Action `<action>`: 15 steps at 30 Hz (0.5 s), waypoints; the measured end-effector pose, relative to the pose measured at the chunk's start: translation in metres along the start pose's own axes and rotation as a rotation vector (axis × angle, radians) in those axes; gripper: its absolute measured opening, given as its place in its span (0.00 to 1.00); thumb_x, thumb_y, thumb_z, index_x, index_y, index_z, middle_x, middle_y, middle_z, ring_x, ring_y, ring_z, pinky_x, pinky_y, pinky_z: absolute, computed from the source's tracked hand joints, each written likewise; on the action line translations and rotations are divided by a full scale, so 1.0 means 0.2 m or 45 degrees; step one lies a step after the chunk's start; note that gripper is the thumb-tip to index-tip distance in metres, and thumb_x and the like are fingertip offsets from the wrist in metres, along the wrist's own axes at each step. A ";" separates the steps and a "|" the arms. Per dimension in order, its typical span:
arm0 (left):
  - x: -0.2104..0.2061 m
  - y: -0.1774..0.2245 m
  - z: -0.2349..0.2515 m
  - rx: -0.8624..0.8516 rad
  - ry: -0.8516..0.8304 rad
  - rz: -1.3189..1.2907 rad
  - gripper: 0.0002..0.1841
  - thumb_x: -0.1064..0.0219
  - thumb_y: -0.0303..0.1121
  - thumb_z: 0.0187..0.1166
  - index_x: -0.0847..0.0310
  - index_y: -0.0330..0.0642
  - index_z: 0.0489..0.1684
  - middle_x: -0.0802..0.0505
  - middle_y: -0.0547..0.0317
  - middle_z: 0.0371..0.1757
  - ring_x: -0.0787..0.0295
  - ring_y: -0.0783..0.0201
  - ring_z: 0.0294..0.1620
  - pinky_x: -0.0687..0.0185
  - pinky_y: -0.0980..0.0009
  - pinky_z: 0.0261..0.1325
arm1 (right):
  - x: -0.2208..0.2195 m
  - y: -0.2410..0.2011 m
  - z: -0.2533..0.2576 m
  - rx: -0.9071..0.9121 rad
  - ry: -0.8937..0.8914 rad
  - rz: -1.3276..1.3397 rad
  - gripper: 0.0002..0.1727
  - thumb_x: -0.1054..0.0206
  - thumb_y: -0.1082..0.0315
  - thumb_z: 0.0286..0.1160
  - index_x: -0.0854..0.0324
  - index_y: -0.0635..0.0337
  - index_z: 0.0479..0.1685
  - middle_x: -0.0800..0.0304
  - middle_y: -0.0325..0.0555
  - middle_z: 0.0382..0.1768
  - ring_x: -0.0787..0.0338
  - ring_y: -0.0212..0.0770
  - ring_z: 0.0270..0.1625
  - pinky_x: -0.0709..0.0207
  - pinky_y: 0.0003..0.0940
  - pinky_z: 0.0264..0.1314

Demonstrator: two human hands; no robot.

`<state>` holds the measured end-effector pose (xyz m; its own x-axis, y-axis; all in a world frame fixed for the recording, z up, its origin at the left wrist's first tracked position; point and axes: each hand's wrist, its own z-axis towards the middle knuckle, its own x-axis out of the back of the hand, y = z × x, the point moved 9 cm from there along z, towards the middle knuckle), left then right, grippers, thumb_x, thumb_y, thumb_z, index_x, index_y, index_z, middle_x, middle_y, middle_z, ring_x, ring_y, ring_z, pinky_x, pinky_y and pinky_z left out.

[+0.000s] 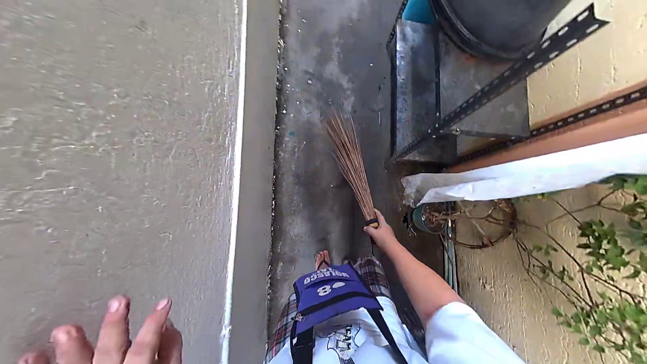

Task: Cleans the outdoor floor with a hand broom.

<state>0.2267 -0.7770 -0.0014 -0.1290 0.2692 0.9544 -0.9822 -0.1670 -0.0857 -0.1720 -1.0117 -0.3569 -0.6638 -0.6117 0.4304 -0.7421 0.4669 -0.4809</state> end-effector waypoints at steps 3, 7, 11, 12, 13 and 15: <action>-0.02 -0.04 0.26 -0.005 0.102 -0.060 0.27 0.38 0.34 0.85 0.29 0.62 0.85 0.30 0.49 0.90 0.49 0.36 0.93 0.62 0.28 0.87 | -0.16 -0.19 -0.25 0.007 -0.298 0.219 0.52 0.28 0.59 0.73 0.58 0.45 0.97 0.19 0.62 0.72 0.10 0.55 0.63 0.16 0.57 0.65; -0.05 0.04 0.70 -0.018 0.103 -0.148 0.25 0.40 0.35 0.85 0.25 0.56 0.82 0.34 0.51 0.92 0.53 0.36 0.94 0.68 0.26 0.88 | -0.34 -0.33 -0.44 -0.532 -0.769 0.764 0.23 0.39 0.59 0.85 0.32 0.56 0.75 0.13 0.55 0.39 0.10 0.48 0.32 0.12 0.43 0.35; -0.15 0.11 1.10 -0.051 0.028 -0.080 0.23 0.41 0.35 0.86 0.22 0.52 0.81 0.33 0.51 0.92 0.55 0.37 0.95 0.72 0.29 0.90 | -0.31 -0.44 -0.13 -0.797 -0.860 0.489 0.15 0.34 0.61 0.79 0.22 0.61 0.56 0.14 0.52 0.34 0.12 0.44 0.29 0.15 0.37 0.31; -0.19 0.09 1.17 -0.041 0.006 -0.042 0.23 0.41 0.35 0.87 0.22 0.52 0.81 0.32 0.51 0.92 0.55 0.37 0.95 0.72 0.29 0.91 | -0.25 -0.53 0.01 -0.793 -0.831 0.462 0.16 0.33 0.62 0.77 0.22 0.61 0.57 0.15 0.52 0.35 0.13 0.43 0.29 0.16 0.36 0.30; -0.23 0.04 1.22 -0.014 -0.034 -0.007 0.23 0.42 0.36 0.87 0.22 0.53 0.81 0.33 0.52 0.92 0.55 0.37 0.95 0.73 0.28 0.91 | -0.18 -0.64 0.17 -0.781 -0.796 0.491 0.17 0.32 0.62 0.77 0.23 0.61 0.59 0.16 0.52 0.36 0.14 0.42 0.29 0.16 0.35 0.31; -0.33 -0.09 1.29 0.072 -0.126 0.063 0.24 0.45 0.37 0.88 0.25 0.58 0.83 0.35 0.55 0.93 0.57 0.37 0.95 0.74 0.26 0.90 | 0.03 -0.90 0.54 -0.672 -0.686 0.607 0.17 0.32 0.62 0.78 0.24 0.62 0.59 0.16 0.51 0.35 0.13 0.41 0.28 0.14 0.32 0.30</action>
<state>0.2887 -1.0366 0.0108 -0.1602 0.1648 0.9732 -0.9653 -0.2321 -0.1196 -0.0328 -1.1682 -0.3501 -0.8777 -0.4323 -0.2070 -0.4328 0.9004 -0.0452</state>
